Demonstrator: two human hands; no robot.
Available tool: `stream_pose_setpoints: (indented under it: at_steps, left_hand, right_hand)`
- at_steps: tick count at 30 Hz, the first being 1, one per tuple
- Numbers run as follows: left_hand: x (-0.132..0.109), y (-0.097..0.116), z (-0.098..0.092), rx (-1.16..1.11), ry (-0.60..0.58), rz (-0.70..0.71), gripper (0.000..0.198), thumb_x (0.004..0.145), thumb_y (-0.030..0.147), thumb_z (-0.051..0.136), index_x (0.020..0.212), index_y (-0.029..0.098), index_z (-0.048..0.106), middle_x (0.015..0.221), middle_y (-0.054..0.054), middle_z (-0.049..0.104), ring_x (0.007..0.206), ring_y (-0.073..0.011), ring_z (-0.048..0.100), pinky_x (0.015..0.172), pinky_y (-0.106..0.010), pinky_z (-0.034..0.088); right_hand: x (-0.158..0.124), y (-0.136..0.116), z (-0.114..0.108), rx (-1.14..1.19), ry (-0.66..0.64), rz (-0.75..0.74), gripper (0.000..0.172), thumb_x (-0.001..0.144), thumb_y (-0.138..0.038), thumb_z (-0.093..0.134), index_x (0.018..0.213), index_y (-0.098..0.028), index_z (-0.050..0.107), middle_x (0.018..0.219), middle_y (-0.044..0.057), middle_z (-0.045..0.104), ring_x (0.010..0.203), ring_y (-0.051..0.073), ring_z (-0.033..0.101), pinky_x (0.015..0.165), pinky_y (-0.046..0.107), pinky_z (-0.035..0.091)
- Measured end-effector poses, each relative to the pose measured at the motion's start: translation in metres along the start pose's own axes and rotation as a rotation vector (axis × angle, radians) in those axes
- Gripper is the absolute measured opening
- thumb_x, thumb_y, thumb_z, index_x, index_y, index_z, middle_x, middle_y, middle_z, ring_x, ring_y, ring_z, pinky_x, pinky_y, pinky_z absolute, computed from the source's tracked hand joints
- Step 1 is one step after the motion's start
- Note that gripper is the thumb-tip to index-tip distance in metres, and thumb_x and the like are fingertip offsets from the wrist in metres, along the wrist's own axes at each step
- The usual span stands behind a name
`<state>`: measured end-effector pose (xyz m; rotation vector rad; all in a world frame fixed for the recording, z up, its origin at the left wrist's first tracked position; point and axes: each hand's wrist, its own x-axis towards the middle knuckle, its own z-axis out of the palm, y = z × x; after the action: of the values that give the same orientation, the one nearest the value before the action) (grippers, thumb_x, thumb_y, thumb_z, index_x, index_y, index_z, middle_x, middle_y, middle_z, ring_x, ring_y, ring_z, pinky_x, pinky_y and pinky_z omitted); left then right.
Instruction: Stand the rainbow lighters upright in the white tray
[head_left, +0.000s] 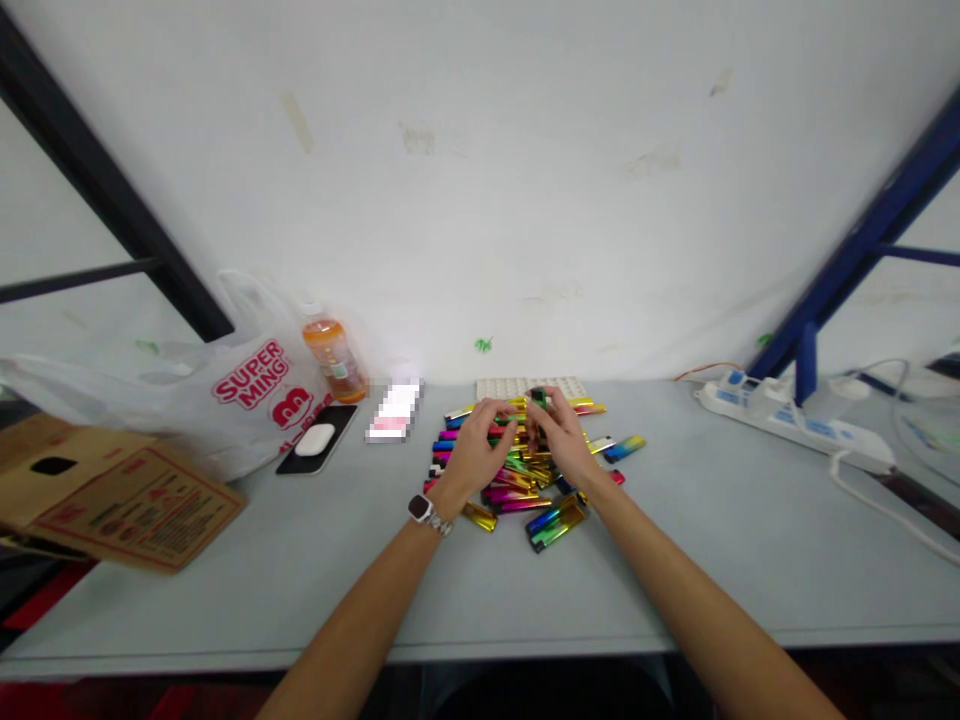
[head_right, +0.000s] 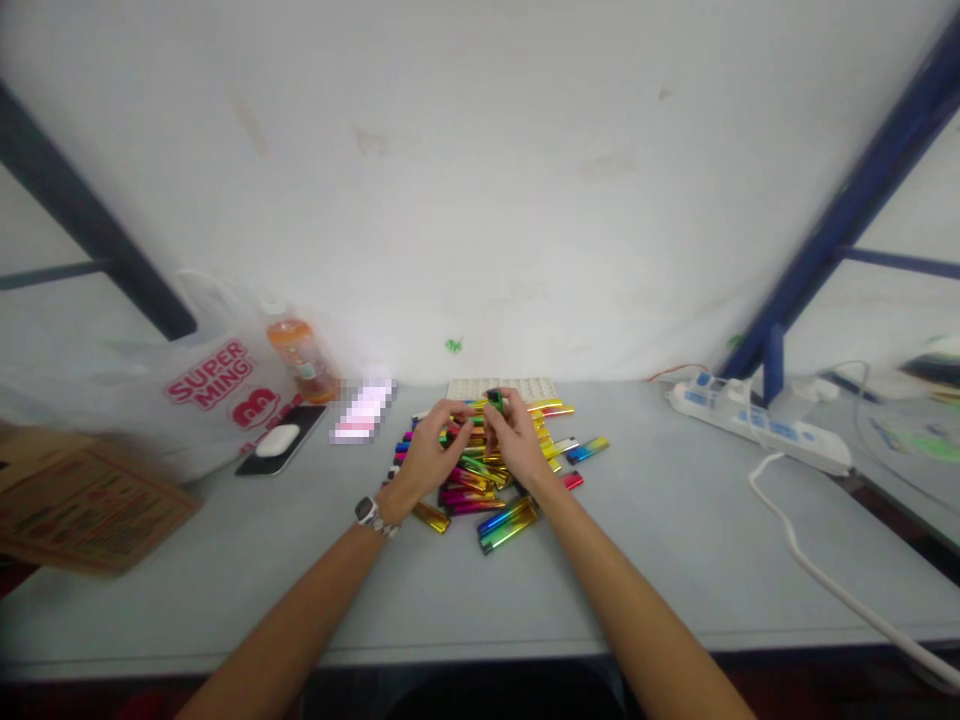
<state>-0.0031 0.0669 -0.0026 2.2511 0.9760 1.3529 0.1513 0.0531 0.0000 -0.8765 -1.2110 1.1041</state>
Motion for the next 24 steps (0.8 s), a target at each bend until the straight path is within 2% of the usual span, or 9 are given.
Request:
stream_pose_setpoints:
  at_steps: [3,6,9,12,17,24]
  left_hand:
    - [-0.003,0.006,0.003,-0.036,-0.057,0.039,0.011,0.093,0.02,0.05,0.102,0.019,0.058,0.102,-0.006,0.063,0.097,-0.0183,0.059,0.088,-0.034,0.048]
    - [-0.006,0.011,0.006,-0.04,-0.112,0.062,0.008,0.093,0.019,0.05,0.095,0.019,0.057,0.098,-0.006,0.061,0.095,-0.0182,0.058,0.086,-0.033,0.048]
    - [-0.007,0.014,0.006,-0.04,-0.137,0.087,0.007,0.093,0.017,0.05,0.093,0.019,0.056,0.095,-0.006,0.06,0.094,-0.0183,0.057,0.086,-0.033,0.048]
    - [-0.007,0.017,0.006,-0.045,-0.139,0.093,0.008,0.092,0.016,0.049,0.093,0.019,0.056,0.094,-0.005,0.059,0.092,-0.018,0.057,0.084,-0.033,0.048]
    - [-0.006,0.017,0.004,-0.056,-0.127,0.087,0.007,0.092,0.015,0.05,0.092,0.018,0.056,0.095,-0.005,0.06,0.089,-0.017,0.056,0.077,-0.03,0.048]
    - [-0.006,0.015,0.004,-0.064,-0.117,0.076,0.007,0.092,0.015,0.05,0.091,0.018,0.055,0.093,-0.004,0.06,0.086,-0.0157,0.056,0.073,-0.028,0.047]
  right_hand:
    - [-0.005,0.003,0.004,0.007,0.032,0.066,0.034,0.08,-0.055,0.064,0.086,-0.025,0.05,0.057,-0.009,0.044,0.043,0.009,0.035,0.04,0.023,0.027]
    - [-0.005,0.009,0.006,-0.063,0.104,-0.023,0.04,0.082,-0.059,0.06,0.071,-0.022,0.049,0.055,-0.006,0.043,0.05,0.01,0.037,0.046,0.025,0.03]
    - [-0.005,0.013,0.007,-0.162,0.187,-0.11,0.044,0.084,-0.059,0.059,0.064,-0.02,0.05,0.057,-0.004,0.045,0.057,0.012,0.04,0.054,0.026,0.034]
    - [-0.007,0.014,0.009,-0.17,0.217,-0.132,0.045,0.085,-0.057,0.057,0.062,-0.019,0.05,0.057,-0.003,0.045,0.058,0.012,0.039,0.056,0.026,0.034]
    - [-0.012,0.011,0.012,-0.124,0.182,-0.157,0.04,0.087,-0.051,0.055,0.064,-0.019,0.053,0.059,-0.003,0.047,0.057,0.012,0.039,0.056,0.027,0.033]
    - [-0.007,0.019,0.014,-0.214,0.258,-0.169,0.033,0.087,-0.041,0.05,0.062,-0.02,0.051,0.058,-0.003,0.048,0.059,0.013,0.042,0.058,0.027,0.034]
